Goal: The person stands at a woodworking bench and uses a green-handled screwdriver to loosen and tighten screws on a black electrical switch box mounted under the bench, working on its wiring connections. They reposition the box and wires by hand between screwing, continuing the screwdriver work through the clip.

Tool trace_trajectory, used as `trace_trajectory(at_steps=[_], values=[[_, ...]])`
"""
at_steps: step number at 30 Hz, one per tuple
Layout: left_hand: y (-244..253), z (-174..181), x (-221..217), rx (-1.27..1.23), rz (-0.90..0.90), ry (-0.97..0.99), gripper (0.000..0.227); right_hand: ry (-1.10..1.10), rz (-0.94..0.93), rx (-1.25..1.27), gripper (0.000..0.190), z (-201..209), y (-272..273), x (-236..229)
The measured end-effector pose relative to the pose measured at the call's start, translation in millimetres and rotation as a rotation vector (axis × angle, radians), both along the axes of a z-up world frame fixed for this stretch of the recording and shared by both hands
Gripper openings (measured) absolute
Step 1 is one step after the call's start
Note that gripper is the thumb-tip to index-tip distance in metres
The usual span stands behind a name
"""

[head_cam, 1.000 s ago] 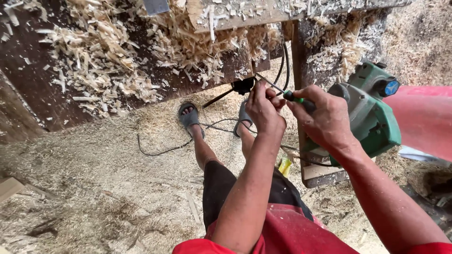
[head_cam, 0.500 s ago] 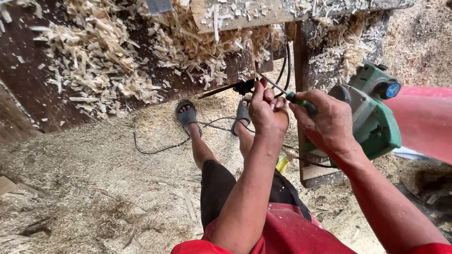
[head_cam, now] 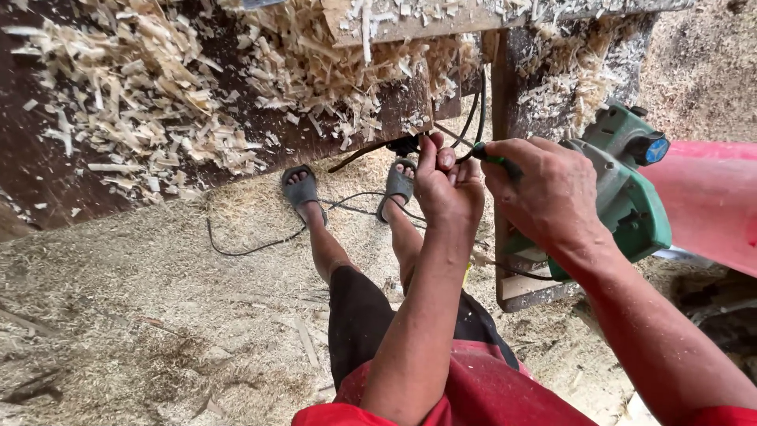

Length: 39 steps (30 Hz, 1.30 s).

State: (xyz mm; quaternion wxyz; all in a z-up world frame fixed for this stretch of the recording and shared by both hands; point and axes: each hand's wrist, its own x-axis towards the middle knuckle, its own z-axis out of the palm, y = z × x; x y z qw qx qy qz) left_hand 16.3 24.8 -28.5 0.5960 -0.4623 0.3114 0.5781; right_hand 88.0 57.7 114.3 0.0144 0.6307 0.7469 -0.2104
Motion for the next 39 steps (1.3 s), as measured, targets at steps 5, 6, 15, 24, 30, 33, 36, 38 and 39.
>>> trace_trajectory(at_steps=[5,6,15,24,30,33,36,38,39], values=[[2,1,-1,0.005,0.019,-0.034,0.022,0.106,-0.029,-0.016,0.022,-4,3,6],[2,3,-1,0.005,0.019,-0.035,0.022,0.105,-0.028,-0.016,0.022,-3,5,5],[4,12,4,-0.023,0.046,-0.033,0.023,0.109,-0.353,-0.299,0.027,1,18,-6],[3,11,2,0.017,0.089,-0.054,0.023,0.077,-0.234,-0.271,0.029,-3,20,-13],[4,18,-2,0.051,0.073,-0.064,0.021,0.09,-0.279,-0.258,0.028,0,14,-13],[1,5,3,0.077,0.088,-0.078,0.021,0.087,-0.268,-0.24,0.028,0,17,-14],[0,1,3,0.13,0.094,-0.083,0.023,0.034,-0.283,-0.292,0.028,0,18,-15],[-1,0,4,0.162,0.088,-0.065,0.023,0.1,-0.217,-0.209,0.027,-1,18,-15],[-2,0,5,0.163,0.086,-0.067,0.023,0.099,-0.219,-0.208,0.027,0,19,-17]])
